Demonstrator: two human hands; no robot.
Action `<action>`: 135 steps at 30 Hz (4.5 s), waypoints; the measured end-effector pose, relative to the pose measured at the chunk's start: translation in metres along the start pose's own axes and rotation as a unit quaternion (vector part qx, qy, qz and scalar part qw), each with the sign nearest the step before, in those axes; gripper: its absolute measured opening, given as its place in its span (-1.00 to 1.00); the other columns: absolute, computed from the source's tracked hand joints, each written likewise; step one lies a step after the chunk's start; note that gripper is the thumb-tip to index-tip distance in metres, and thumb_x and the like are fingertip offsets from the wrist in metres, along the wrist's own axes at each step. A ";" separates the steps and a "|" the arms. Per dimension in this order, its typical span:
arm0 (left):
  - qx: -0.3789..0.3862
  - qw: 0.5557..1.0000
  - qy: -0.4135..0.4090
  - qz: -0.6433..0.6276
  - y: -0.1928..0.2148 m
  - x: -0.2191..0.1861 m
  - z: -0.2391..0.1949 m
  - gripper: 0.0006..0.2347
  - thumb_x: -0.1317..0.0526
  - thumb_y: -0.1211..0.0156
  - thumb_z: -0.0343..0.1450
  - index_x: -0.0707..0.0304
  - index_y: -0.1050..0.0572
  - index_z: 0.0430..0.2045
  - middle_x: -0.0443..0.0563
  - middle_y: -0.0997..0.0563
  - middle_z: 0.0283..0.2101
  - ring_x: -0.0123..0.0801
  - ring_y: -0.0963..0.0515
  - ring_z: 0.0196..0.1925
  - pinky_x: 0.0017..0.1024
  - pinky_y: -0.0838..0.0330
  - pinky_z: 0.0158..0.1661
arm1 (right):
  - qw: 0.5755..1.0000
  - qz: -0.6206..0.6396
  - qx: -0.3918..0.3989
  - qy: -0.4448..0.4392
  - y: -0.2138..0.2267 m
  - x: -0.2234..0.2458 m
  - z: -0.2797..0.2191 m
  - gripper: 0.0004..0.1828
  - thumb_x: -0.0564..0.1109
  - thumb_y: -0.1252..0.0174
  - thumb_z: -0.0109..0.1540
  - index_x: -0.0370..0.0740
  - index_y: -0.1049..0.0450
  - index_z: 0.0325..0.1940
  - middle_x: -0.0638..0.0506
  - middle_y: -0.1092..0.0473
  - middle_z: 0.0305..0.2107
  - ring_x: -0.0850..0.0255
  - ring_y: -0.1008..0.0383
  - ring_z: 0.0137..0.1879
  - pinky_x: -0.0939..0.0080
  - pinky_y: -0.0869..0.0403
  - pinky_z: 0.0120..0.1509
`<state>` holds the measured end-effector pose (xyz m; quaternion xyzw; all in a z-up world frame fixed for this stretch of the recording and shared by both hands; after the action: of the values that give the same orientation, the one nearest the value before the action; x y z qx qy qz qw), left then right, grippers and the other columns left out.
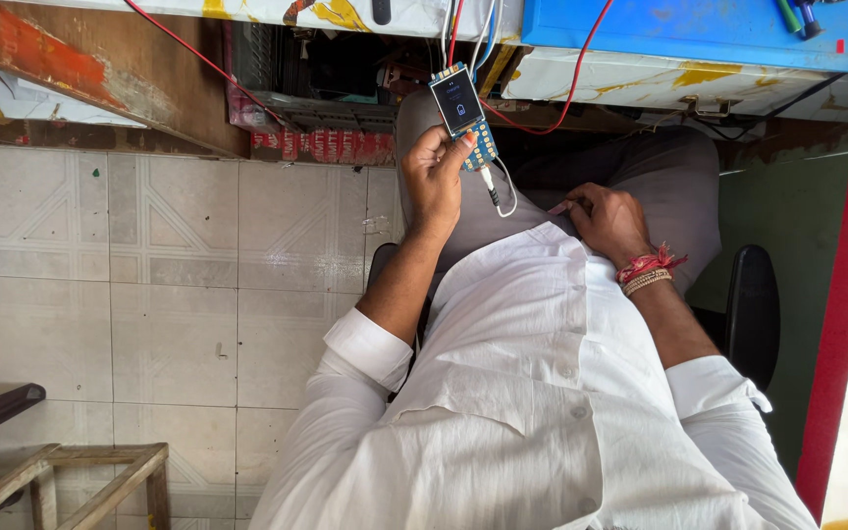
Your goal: The person holds a small electronic device with a screen and keypad, then places it on a blue workbench. They use a yellow squeeze bottle to apply liquid to the keypad area, followed by wiping with a white cloth. The person then uses a small tool to scrape or clean the keypad surface.
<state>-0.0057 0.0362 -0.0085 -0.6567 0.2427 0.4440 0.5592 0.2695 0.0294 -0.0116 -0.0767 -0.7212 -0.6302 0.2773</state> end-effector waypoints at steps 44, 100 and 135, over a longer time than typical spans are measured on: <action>-0.014 0.999 -0.016 -0.035 0.006 0.017 -0.002 -0.93 0.40 -0.28 0.48 0.51 -0.57 -0.29 -0.03 -0.64 -0.31 -0.60 -0.54 -0.29 -0.61 -0.37 -0.25 | 1.000 -0.010 0.006 -0.025 -0.007 -0.011 -0.002 -0.78 -0.03 -0.22 0.21 -0.13 -0.63 -0.14 -0.11 -0.59 -0.35 -0.06 -0.62 -0.23 0.00 -0.56 -0.12; -0.168 0.969 0.077 -0.164 -0.013 -0.002 -0.004 -0.88 0.33 -0.27 0.45 0.37 -0.52 -0.49 -0.06 -0.56 -0.47 -0.55 -0.47 -0.48 -0.54 -0.33 -0.44 | 0.942 0.056 -0.224 0.244 0.005 0.171 0.050 -0.80 -0.29 -0.29 0.22 -0.34 -0.38 -0.18 -0.11 -0.50 -0.45 0.01 -0.58 -0.38 0.10 -0.54 -0.28; -0.122 0.985 0.041 -0.114 -0.003 -0.018 -0.007 -0.91 0.36 -0.24 0.46 0.49 -0.54 -0.35 0.14 -0.64 -0.33 -0.37 -0.63 -0.36 -0.41 -0.55 -0.34 | 0.961 0.237 -0.028 0.141 0.015 0.140 0.038 -0.83 -0.22 -0.34 0.29 -0.37 -0.55 -0.11 -0.07 -0.58 -0.32 0.25 -0.63 -0.21 0.24 -0.57 -0.11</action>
<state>-0.0097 0.0267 0.0081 -0.7608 0.1328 0.3762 0.5119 0.1481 0.0346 0.0689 -0.1635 -0.6179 -0.5706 0.5157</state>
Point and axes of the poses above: each hand's wrist, its own z-axis towards the middle knuckle, its own y-axis out of the back of the hand, x = y × z, the point moved 3 cm from there along z, towards the middle knuckle
